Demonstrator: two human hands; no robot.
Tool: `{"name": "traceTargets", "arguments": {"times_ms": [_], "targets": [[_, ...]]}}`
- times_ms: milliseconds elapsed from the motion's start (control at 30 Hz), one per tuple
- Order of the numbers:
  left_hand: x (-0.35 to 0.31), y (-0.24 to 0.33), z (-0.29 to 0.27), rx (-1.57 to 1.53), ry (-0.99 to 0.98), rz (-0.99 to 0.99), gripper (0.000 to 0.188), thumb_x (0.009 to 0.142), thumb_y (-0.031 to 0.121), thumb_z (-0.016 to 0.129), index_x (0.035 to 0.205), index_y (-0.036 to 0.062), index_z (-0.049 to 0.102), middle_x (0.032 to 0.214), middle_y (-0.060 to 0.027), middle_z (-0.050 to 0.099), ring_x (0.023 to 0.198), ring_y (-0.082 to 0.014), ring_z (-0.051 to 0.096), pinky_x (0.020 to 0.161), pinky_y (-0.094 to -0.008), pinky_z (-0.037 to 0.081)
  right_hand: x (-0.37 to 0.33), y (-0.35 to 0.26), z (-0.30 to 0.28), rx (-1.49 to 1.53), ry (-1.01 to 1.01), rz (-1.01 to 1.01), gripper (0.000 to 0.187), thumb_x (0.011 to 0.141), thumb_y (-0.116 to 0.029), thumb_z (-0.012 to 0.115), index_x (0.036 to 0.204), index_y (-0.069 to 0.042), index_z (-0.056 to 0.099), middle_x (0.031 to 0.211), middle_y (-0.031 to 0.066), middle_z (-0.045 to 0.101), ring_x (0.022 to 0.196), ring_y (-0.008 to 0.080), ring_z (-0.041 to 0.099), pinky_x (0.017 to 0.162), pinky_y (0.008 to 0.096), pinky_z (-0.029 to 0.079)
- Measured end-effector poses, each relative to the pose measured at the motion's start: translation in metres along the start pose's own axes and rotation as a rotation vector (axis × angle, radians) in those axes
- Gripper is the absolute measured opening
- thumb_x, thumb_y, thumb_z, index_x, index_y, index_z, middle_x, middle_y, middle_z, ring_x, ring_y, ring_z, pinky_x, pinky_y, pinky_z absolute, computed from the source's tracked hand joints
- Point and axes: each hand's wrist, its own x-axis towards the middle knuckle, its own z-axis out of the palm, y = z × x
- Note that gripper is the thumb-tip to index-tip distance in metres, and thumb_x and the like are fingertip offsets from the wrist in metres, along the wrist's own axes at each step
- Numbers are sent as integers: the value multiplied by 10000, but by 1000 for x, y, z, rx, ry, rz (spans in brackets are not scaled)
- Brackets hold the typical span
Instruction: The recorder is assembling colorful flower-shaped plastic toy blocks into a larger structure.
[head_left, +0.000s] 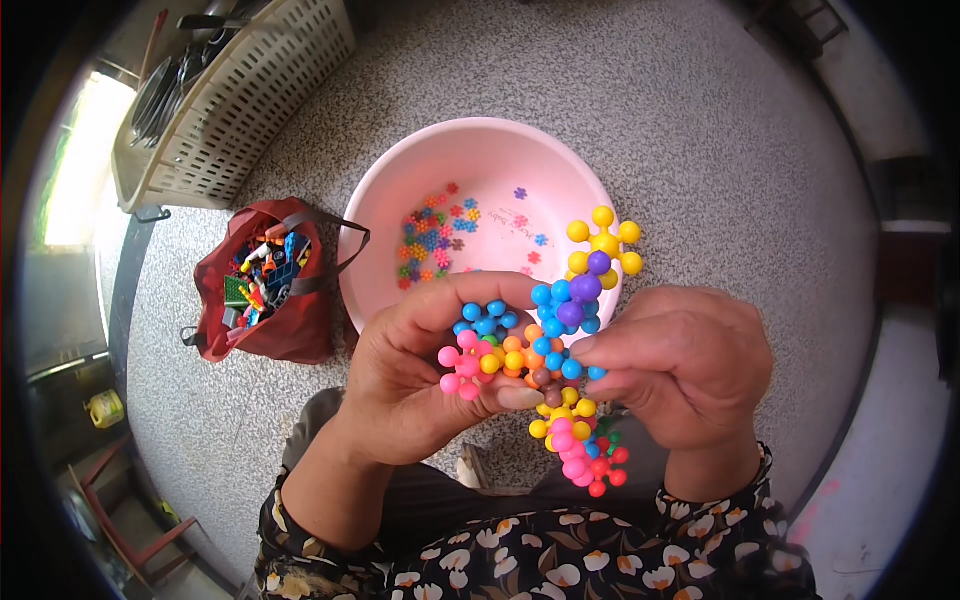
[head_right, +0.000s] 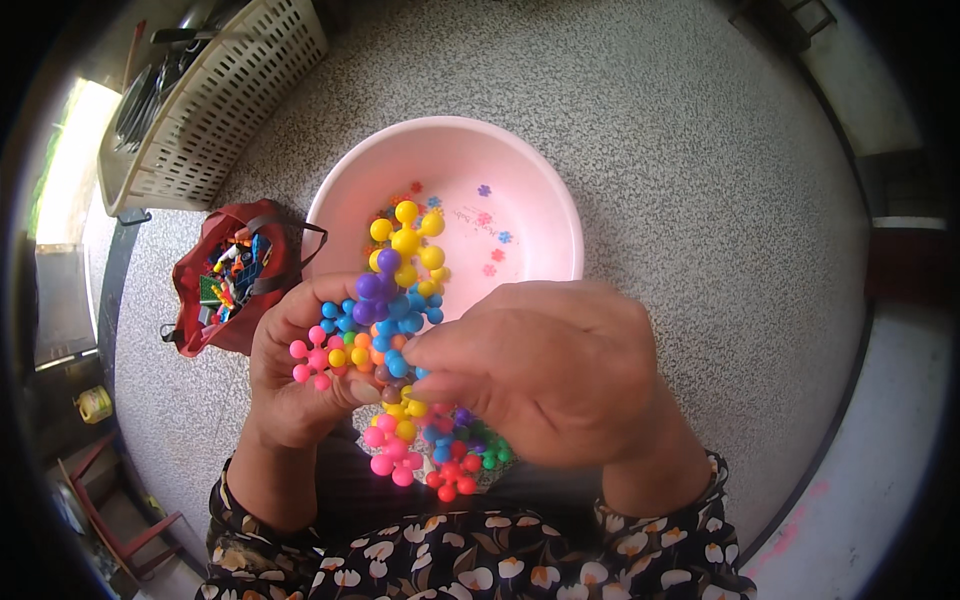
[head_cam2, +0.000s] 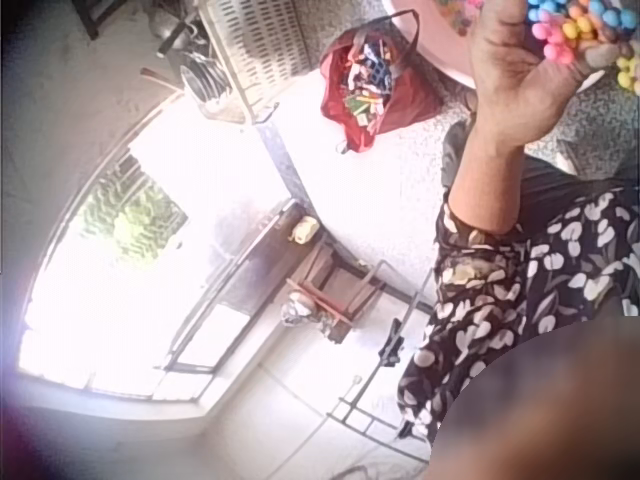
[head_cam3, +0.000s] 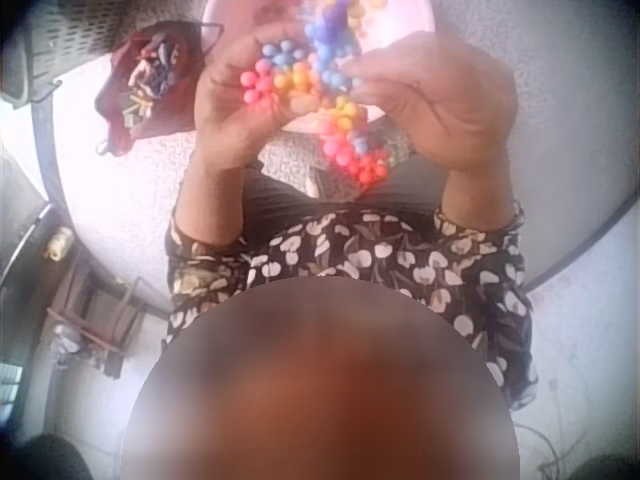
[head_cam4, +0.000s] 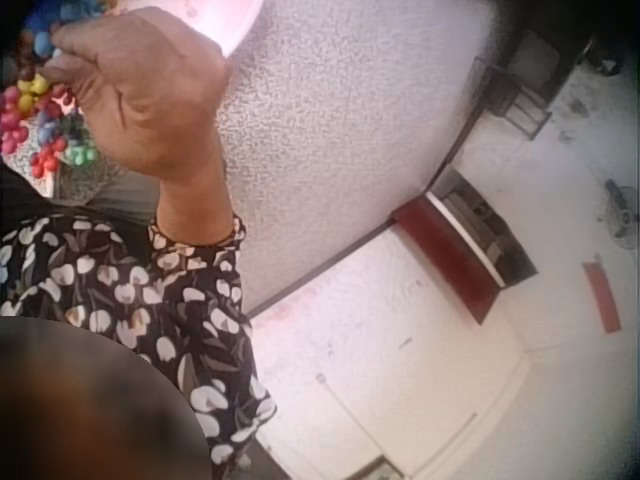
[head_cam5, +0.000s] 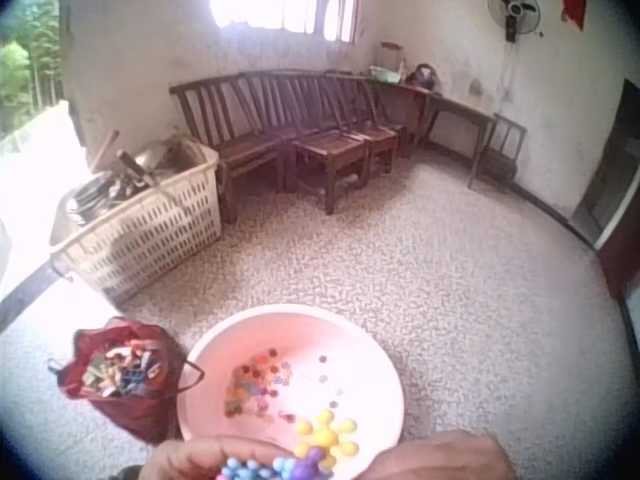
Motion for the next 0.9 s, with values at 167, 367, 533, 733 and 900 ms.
{"name": "traceTargets", "arguments": {"times_ms": [167, 367, 533, 733, 900], "targets": [[-1, 0, 1, -48, 3, -21, 487, 696, -35, 687, 1135, -35, 477, 981, -81, 608, 906, -123, 578, 818, -260, 466, -2, -2, 1, 3, -14, 19, 161, 678, -78, 698, 819, -37, 633, 632, 78, 613, 545, 196, 613, 494, 264, 486], [-2, -4, -1, -1, 71, 11, 482, 677, -37, 702, 1115, -22, 501, 975, -77, 611, 892, -121, 584, 805, -258, 474, -3, 3, 7, 63, 26, 8, 174, 676, -64, 698, 835, -29, 635, 628, 87, 616, 544, 190, 619, 498, 258, 492], [-2, -2, 1, -14, 21, 23, 476, 679, -24, 707, 1109, -25, 504, 963, -77, 612, 880, -119, 585, 801, -260, 475, -4, 2, 8, 69, 36, 8, 187, 675, -86, 707, 840, -31, 637, 632, 93, 619, 543, 192, 620, 500, 258, 493], [1, -3, -5, -72, -8, 83, 513, 685, -27, 699, 1137, -15, 457, 1008, -86, 592, 925, -125, 569, 832, -264, 459, 2, -2, 7, 117, -26, 104, 179, 721, -92, 685, 871, -7, 633, 655, 87, 624, 556, 143, 612, 508, 222, 478], [4, 1, -6, -369, 58, -22, 515, 742, 21, 653, 1186, -6, 393, 1109, -126, 536, 986, -169, 550, 855, -309, 453, -9, 17, 8, 424, 274, 242, 169, 791, -117, 641, 889, 18, 615, 651, 39, 589, 527, 62, 523, 497, 172, 419]]}}
